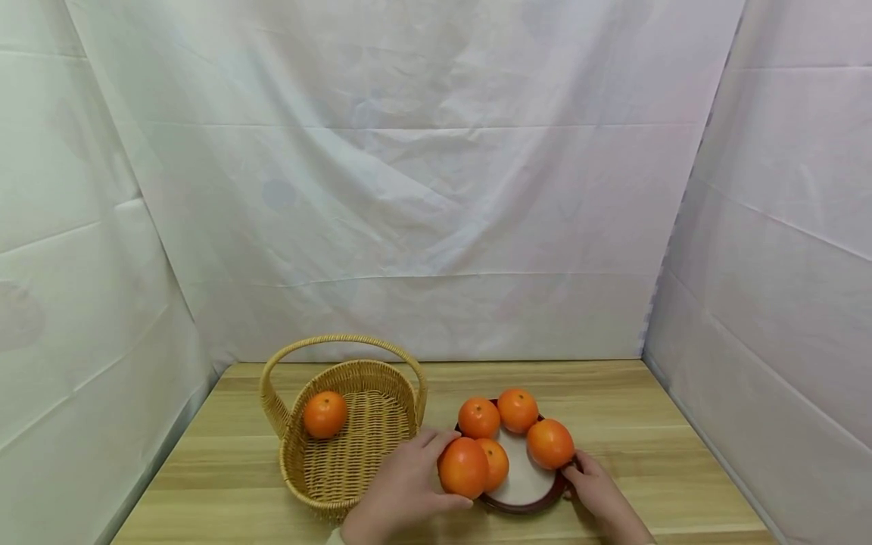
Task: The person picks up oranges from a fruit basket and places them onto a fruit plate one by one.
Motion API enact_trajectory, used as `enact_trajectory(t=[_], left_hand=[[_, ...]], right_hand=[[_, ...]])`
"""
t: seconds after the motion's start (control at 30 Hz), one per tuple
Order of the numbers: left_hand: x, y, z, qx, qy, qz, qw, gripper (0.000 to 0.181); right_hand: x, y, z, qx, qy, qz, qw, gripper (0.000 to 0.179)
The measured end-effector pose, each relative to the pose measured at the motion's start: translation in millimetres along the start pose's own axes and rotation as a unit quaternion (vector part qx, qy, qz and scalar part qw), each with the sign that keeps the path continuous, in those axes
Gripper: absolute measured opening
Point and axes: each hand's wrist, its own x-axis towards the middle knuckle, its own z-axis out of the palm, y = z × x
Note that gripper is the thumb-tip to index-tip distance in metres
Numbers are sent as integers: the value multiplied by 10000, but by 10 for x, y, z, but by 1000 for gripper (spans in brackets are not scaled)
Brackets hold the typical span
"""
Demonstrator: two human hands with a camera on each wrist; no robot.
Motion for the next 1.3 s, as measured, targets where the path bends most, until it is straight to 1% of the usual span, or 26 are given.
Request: enact_trajectory(t=[0.17,0.23,0.37,0.53,0.67,0.83,0.93,1.0,1.2,1.3], left_hand=[[42,61,44,27,-226,-28,9997,83],[56,84,68,76,-241,8,9997,84],[86,129,129,166,-133,212,9995,80],[131,183,209,29,5,504,9987,75],[167,229,294,-9,-32,688,9976,72],[196,296,395,82,-211,886,9958,69],[216,340,426,-37,-332,908,9953,67],[232,370,437,-78,-336,892,9954,67],[289,432,493,113,-140,867,9961,69],[306,443,536,236,-23,860,9960,70]], right_hand=[[-6,-5,-10,30,-7,-23,10000,43],[-11,-11,-11,33,-3,-47,10000,43],[-21,-17,-15,5,12,-83,10000,42],[-20,-16,-17,-48,8,-112,9999,42],[-15,-12,-16,-76,-6,-129,9999,42],[-19,2,-11,2,-94,-180,9998,40],[-27,11,-13,26,-139,-176,9997,38],[-27,15,-15,30,-123,-174,9998,37],[-20,23,-26,13,-103,-261,9996,38],[-24,25,-28,-26,-167,-319,9994,39]])
